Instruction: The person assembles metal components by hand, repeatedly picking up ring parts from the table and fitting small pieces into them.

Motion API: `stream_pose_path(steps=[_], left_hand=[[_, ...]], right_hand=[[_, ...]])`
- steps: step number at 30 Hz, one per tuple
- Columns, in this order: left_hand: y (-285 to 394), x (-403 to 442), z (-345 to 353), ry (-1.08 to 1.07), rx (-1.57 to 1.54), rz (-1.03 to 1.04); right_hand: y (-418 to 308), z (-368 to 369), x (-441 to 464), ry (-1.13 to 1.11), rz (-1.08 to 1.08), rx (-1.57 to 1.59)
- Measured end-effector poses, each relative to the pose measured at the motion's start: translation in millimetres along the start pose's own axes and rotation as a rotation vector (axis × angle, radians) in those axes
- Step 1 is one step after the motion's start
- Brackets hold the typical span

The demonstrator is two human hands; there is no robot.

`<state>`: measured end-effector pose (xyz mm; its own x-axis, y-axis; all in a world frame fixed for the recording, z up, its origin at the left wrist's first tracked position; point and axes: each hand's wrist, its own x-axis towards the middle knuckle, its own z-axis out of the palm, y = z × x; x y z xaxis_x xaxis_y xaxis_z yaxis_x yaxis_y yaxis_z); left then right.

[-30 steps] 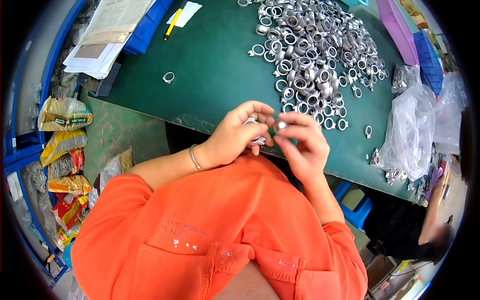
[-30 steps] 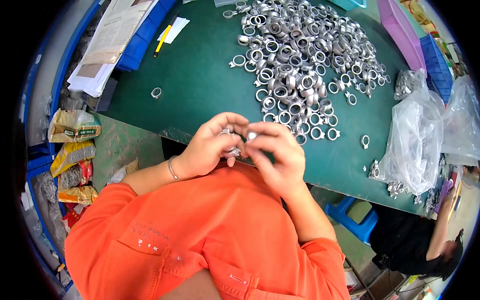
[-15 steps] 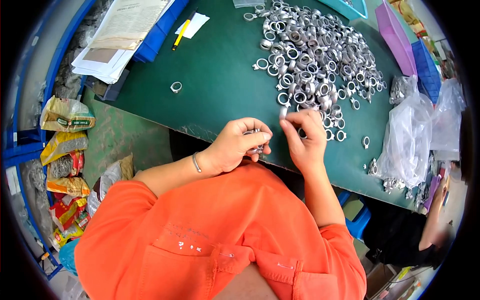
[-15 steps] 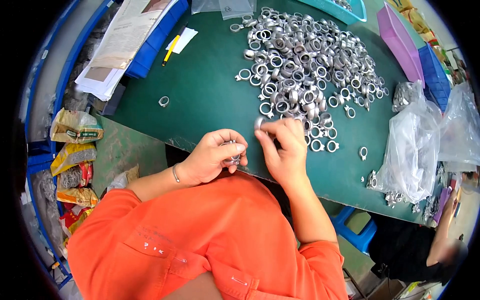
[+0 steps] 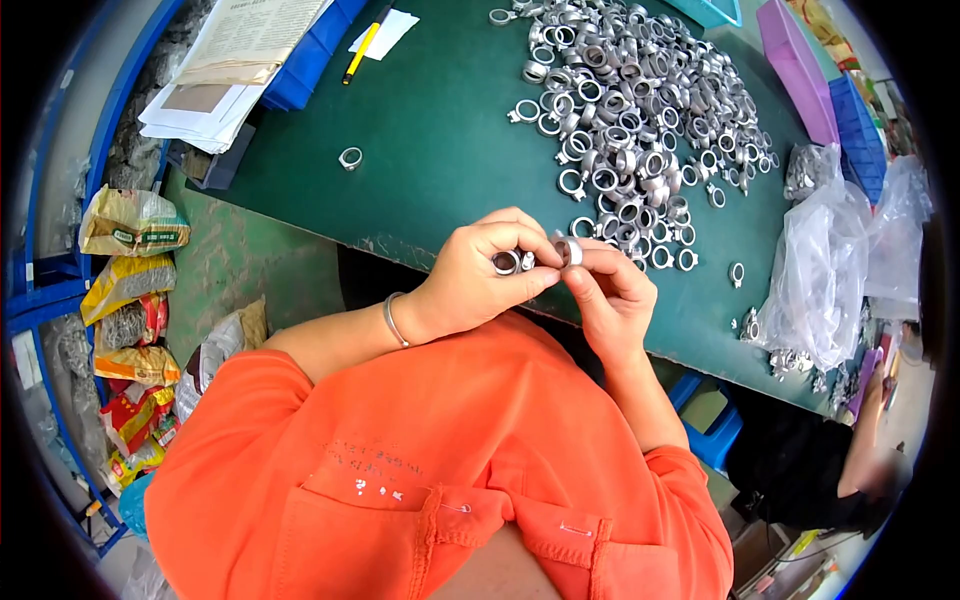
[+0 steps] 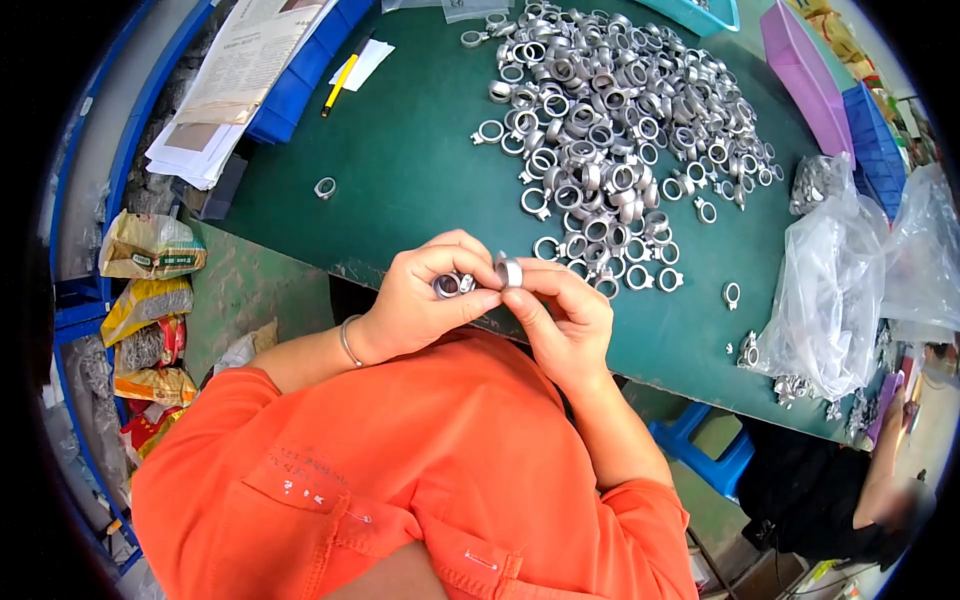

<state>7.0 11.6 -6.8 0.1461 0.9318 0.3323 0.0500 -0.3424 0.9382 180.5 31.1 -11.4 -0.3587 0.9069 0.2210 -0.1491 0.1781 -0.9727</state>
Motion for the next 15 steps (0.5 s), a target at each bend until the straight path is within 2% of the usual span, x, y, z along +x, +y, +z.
stream_pose_path(steps=[1, 3, 5, 13, 15], left_hand=[[3.1, -1.1, 0.1, 0.0, 0.0, -0.001], [13.7, -3.2, 0.7, 0.039, -0.235, -0.417], [14.3, -3.3, 0.8, 0.031, -0.253, -0.407], [16.3, -0.2, -0.9, -0.003, -0.252, -0.343], [17.4, -0.1, -0.4, -0.021, -0.223, -0.351]], right_hand=[[-0.8, 1.1, -0.1, 0.024, 0.007, 0.089], [0.3, 0.0, 0.1, -0.009, -0.004, 0.145], [2.7, -0.4, -1.2, 0.019, -0.016, 0.301], [5.3, -2.3, -3.3, -0.023, -0.081, 0.194], [4.1, -0.2, -3.9, 0.036, -0.142, 0.124]])
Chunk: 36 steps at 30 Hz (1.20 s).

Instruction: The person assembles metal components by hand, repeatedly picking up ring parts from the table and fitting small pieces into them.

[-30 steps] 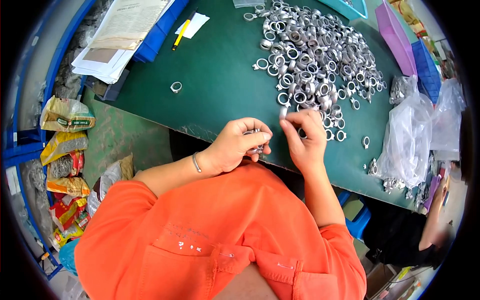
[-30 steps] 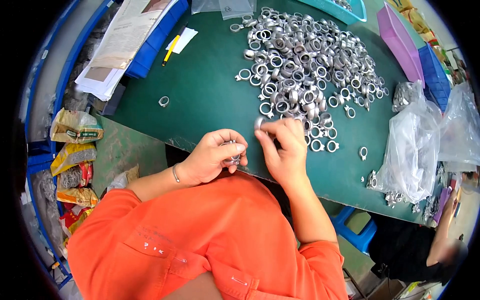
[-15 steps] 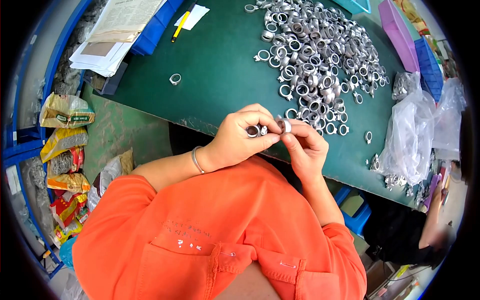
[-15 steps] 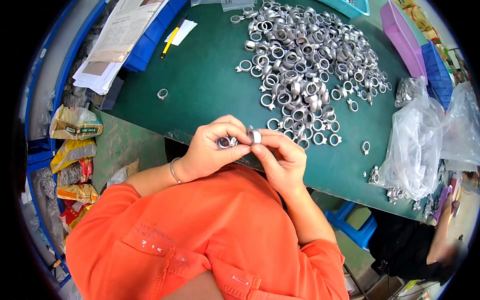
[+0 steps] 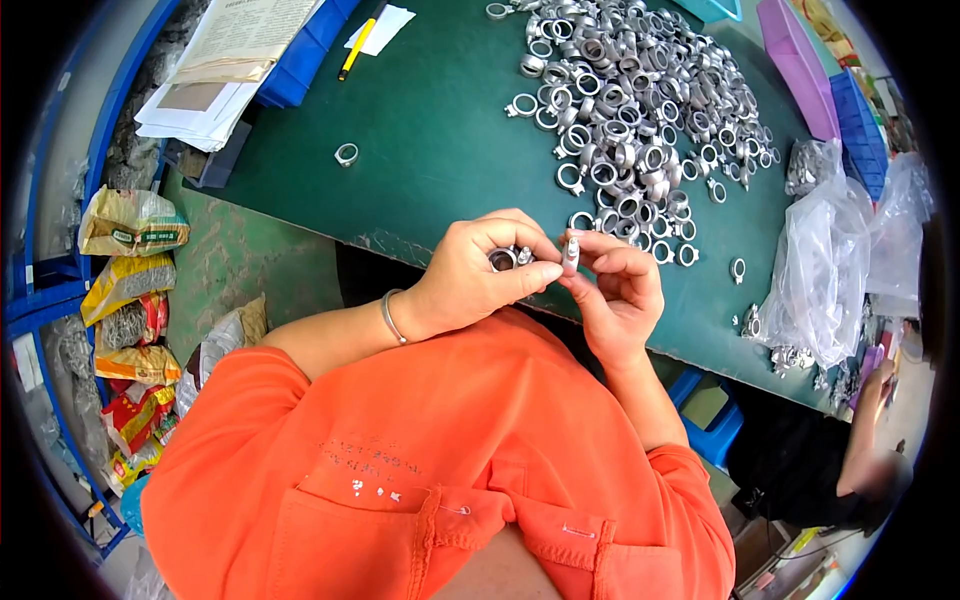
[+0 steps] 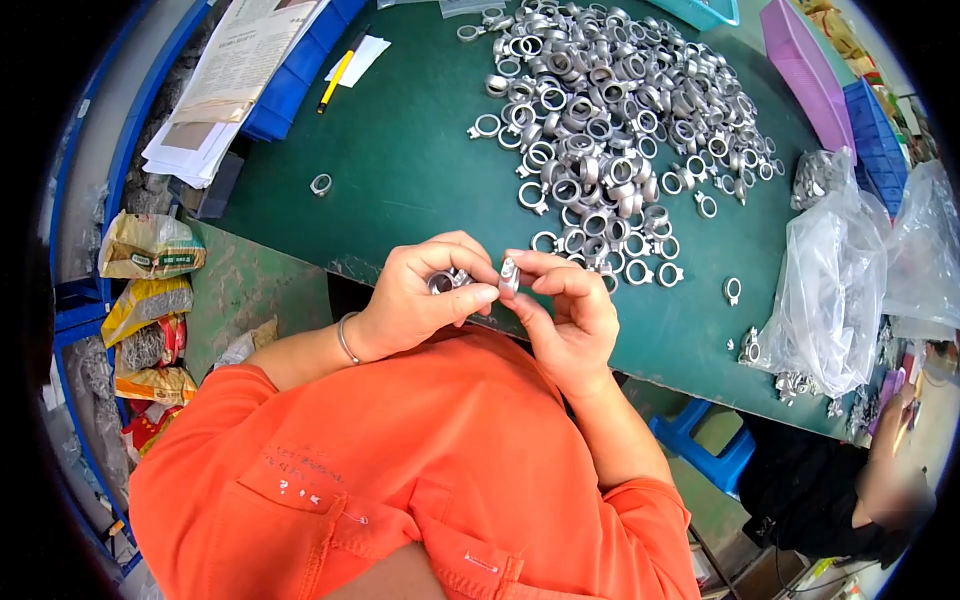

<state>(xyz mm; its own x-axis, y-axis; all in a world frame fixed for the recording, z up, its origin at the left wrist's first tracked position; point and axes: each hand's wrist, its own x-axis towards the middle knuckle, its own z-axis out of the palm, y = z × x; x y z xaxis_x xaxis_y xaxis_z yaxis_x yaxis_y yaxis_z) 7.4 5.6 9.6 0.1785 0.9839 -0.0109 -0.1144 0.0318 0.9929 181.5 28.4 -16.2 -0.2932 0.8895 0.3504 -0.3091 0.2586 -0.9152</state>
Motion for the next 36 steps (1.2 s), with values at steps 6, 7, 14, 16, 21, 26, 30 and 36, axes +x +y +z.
stream_pose_path(steps=[6, 7, 14, 16, 21, 26, 30, 36], left_hand=[[-10.4, -10.7, 1.6, -0.066, -0.045, 0.027], [-13.0, -16.8, -2.1, -0.088, -0.27, -0.191], [-41.0, -70.4, -43.6, -0.29, -0.825, -0.566], [-53.0, -75.9, -46.6, -0.209, -0.67, -0.757], [-137.9, -53.8, -31.5, 0.121, -0.684, -0.977], [-186.0, -31.7, -30.1, 0.049, -0.887, -0.953], [-151.5, -28.4, 5.1, -0.178, -0.165, -0.838], [-57.7, -46.4, 20.5, -0.343, -0.194, -0.344]], right_hand=[[-12.2, -2.0, -6.0, -0.148, -0.23, -0.487], [-12.8, -2.5, -9.2, -0.114, -0.24, -0.497], [-0.6, -25.7, -5.4, 0.016, -0.283, -1.105], [2.4, -18.1, -0.1, -0.038, -0.269, -1.23], [4.5, -11.0, -4.4, -0.038, -0.211, -1.341], [8.6, -17.3, -18.0, -0.046, -0.371, -1.019], [1.2, -12.3, -37.4, 0.111, -0.016, -0.594], [0.3, -9.6, -54.5, 0.126, 0.098, -0.284]])
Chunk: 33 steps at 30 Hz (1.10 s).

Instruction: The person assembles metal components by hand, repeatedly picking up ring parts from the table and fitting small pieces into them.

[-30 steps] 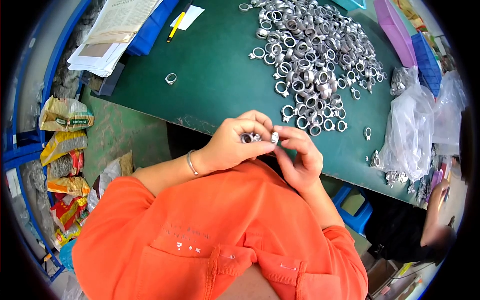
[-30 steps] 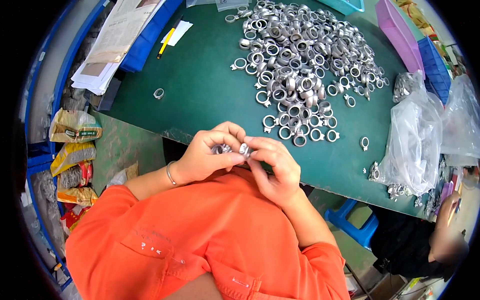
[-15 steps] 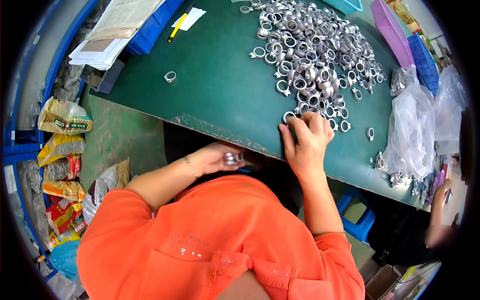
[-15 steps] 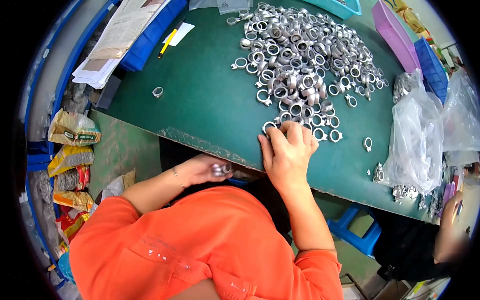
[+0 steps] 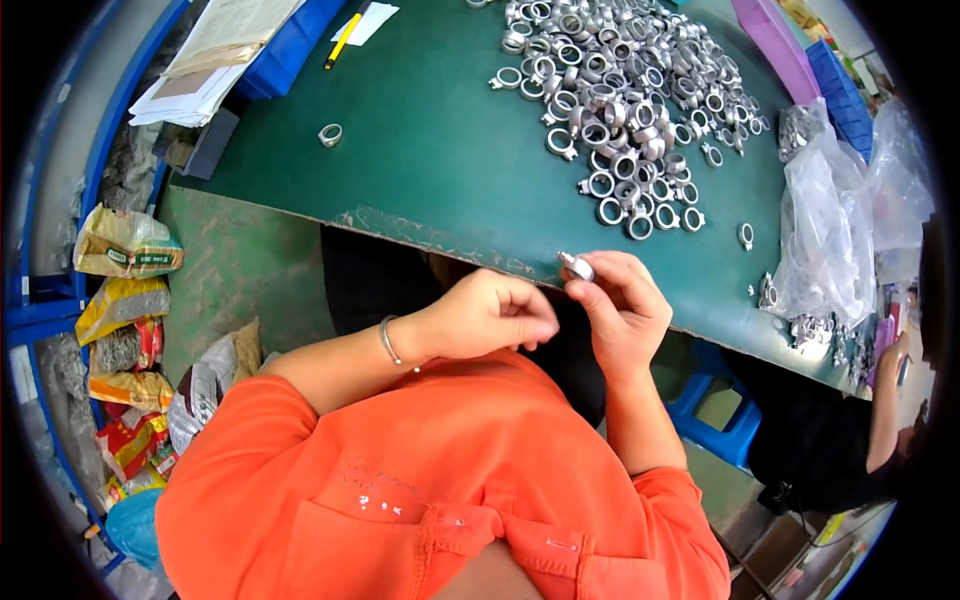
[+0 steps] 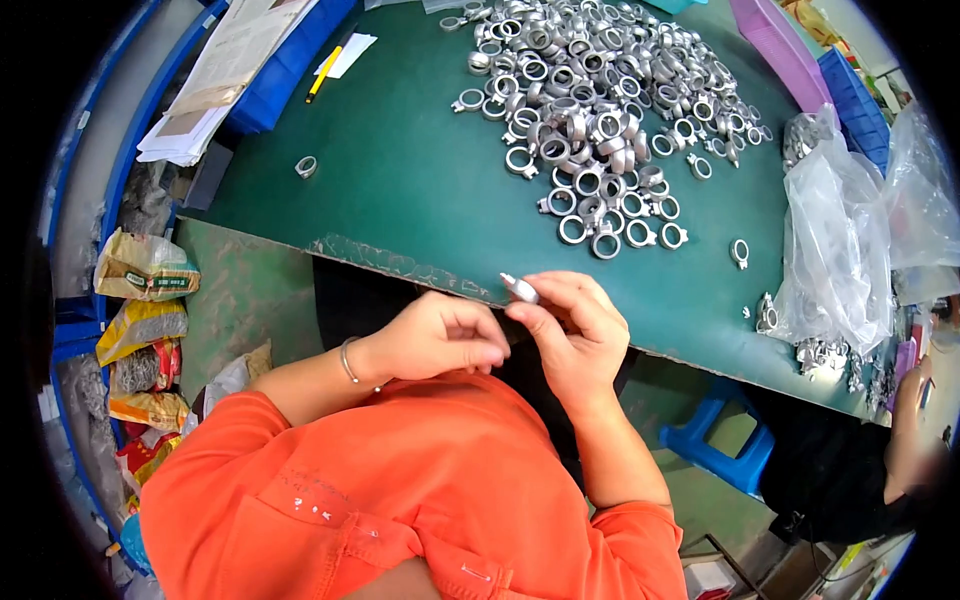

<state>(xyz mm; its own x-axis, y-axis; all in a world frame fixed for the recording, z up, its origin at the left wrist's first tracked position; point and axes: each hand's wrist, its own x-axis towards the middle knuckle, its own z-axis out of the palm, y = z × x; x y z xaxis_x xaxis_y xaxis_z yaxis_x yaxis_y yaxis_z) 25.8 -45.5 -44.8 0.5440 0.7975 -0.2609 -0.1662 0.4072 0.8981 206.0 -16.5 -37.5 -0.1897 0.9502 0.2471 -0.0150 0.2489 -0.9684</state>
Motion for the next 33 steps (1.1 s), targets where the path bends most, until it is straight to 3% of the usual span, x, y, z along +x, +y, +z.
stream_pose_path(steps=[2, 6, 8, 11, 13, 16, 21, 25, 27, 29, 30, 32, 33], left_hand=[[14.2, -3.4, 8.3, 0.191, -0.159, 0.082], [16.3, -5.5, 14.6, 0.274, -0.186, 0.155], [13.4, -5.8, 16.9, 0.297, -0.181, 0.172], [9.6, -6.5, 18.2, 0.332, -0.189, 0.238], [10.2, -7.2, 15.2, 0.398, 0.416, 0.546], [15.8, -7.9, 14.9, 0.365, 0.648, 0.69], [17.1, -8.2, 16.7, 0.338, 0.682, 0.686], [14.6, -6.8, 11.4, 0.335, 0.754, 0.735], [11.8, -8.1, 12.4, 0.312, 0.802, 0.754], [7.7, -9.8, 18.9, 0.418, 0.18, 0.334], [13.8, -10.4, 14.4, 0.344, 0.009, 0.22], [19.9, -5.8, 7.9, 0.244, -0.49, -0.078], [20.7, -5.4, 4.0, 0.136, -0.639, -0.11]], right_hand=[[-3.0, 2.9, -2.9, 0.001, -0.061, -0.067], [-4.6, 8.2, -10.6, -0.001, -0.146, -0.117], [-2.7, 9.2, -10.2, -0.021, -0.294, -0.16], [0.8, 6.7, -13.5, -0.055, -0.264, -0.129], [1.6, 5.1, -13.4, -0.069, -0.274, -0.105], [-2.8, 7.1, -15.0, -0.055, -0.054, 0.068], [-6.9, 5.1, -14.6, -0.103, 0.328, 0.383], [-9.0, 5.5, -13.9, -0.165, 0.4, 0.398], [-7.0, 6.9, -14.4, -0.155, 0.279, 0.441], [-9.3, 12.4, -11.1, -0.084, 0.082, 0.437], [-5.6, 12.3, -12.4, -0.063, -0.072, 0.236], [-11.0, 4.5, -3.7, -0.247, -0.354, -0.137], [-19.0, 7.8, -1.8, -0.298, -0.354, -0.142]])
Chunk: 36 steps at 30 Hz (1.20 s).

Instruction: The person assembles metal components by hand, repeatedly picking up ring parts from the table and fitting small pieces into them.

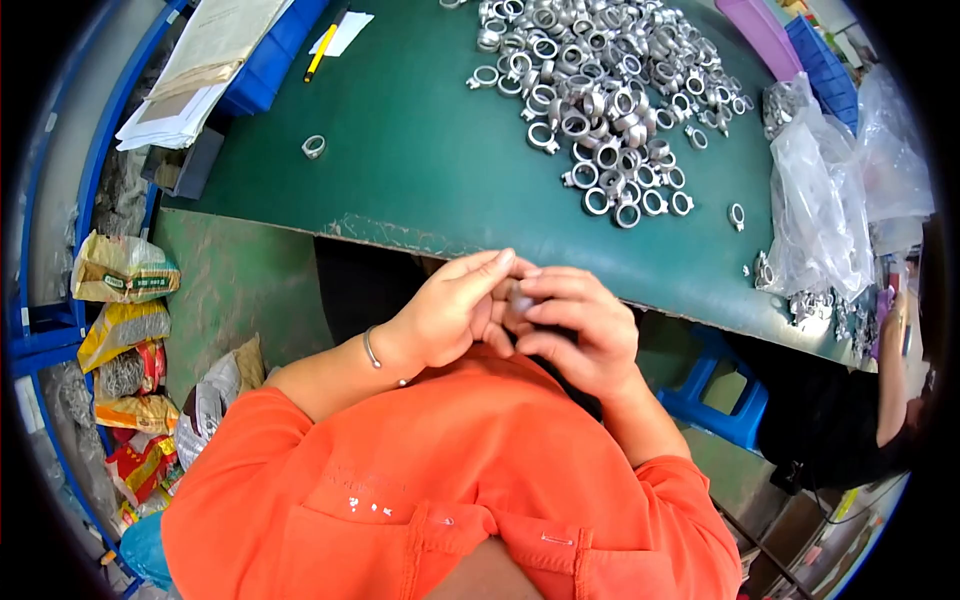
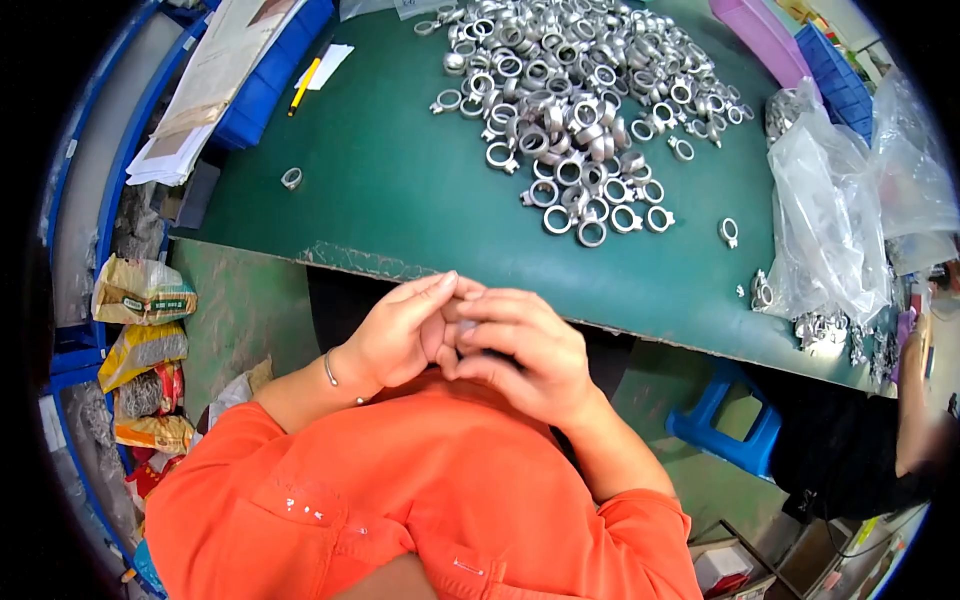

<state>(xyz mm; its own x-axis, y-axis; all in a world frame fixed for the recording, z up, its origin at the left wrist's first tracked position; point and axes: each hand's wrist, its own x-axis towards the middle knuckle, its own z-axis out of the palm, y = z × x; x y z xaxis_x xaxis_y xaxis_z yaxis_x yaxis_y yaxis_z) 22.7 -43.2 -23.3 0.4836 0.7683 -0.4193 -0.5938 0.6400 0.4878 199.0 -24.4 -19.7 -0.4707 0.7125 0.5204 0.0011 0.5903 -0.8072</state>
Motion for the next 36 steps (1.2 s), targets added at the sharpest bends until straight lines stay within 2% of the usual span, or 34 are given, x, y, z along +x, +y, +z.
stream_pose_path(steps=[1, 3, 5, 8, 10, 13, 15, 18, 20, 26, 28, 29, 33, 36], left_hand=[[-1.4, -0.1, -4.0, 0.012, -0.034, -0.042], [-2.6, 1.4, -9.4, -0.006, 0.049, -0.106], [0.9, -1.4, 1.5, 0.042, 0.104, -0.096], [2.0, -1.0, 6.5, 0.075, 0.132, -0.049], [0.9, -2.2, 7.8, 0.058, 0.305, 0.076], [3.2, -2.9, 14.6, 0.079, 0.43, 0.194], [2.0, 0.0, 14.4, 0.091, 0.422, 0.211], [2.2, 1.0, 18.9, 0.067, 0.458, 0.246], [1.6, 2.6, 17.1, 0.075, 0.5, 0.248], [-1.3, 2.7, 16.5, 0.131, 0.597, 0.264], [-5.2, 4.3, 12.5, 0.111, 0.75, 0.44], [-5.9, 4.6, 11.3, 0.111, 0.75, 0.439], [-6.9, 4.5, 9.2, 0.063, 0.909, 0.659], [-6.2, 5.3, 5.5, 0.017, 1.045, 0.794]], right_hand=[[-1.0, -1.1, 3.9, 0.015, -0.072, -0.073], [11.6, -19.5, 2.6, 0.143, -0.067, -0.428], [25.0, -30.9, 13.5, 0.404, 0.088, -0.809], [35.8, -44.2, 10.7, 0.289, 0.202, -0.998], [35.8, -43.7, 4.6, 0.271, 0.251, -0.803], [16.0, -29.3, -0.6, 0.317, 0.465, -0.158], [13.1, -20.2, -5.5, 0.274, 0.423, -0.045], [8.7, -9.1, -9.8, 0.247, 0.443, 0.025], [8.1, -5.2, -12.5, 0.17, 0.371, -0.03], [7.0, -2.6, -11.3, 0.133, 0.191, -0.152], [8.5, -2.2, -12.5, 0.139, 0.141, -0.187], [9.2, -2.5, -14.2, 0.138, 0.146, -0.201], [7.4, -4.3, -13.2, 0.114, 0.118, -0.169], [9.7, -7.9, -19.6, 0.087, 0.21, -0.043]])
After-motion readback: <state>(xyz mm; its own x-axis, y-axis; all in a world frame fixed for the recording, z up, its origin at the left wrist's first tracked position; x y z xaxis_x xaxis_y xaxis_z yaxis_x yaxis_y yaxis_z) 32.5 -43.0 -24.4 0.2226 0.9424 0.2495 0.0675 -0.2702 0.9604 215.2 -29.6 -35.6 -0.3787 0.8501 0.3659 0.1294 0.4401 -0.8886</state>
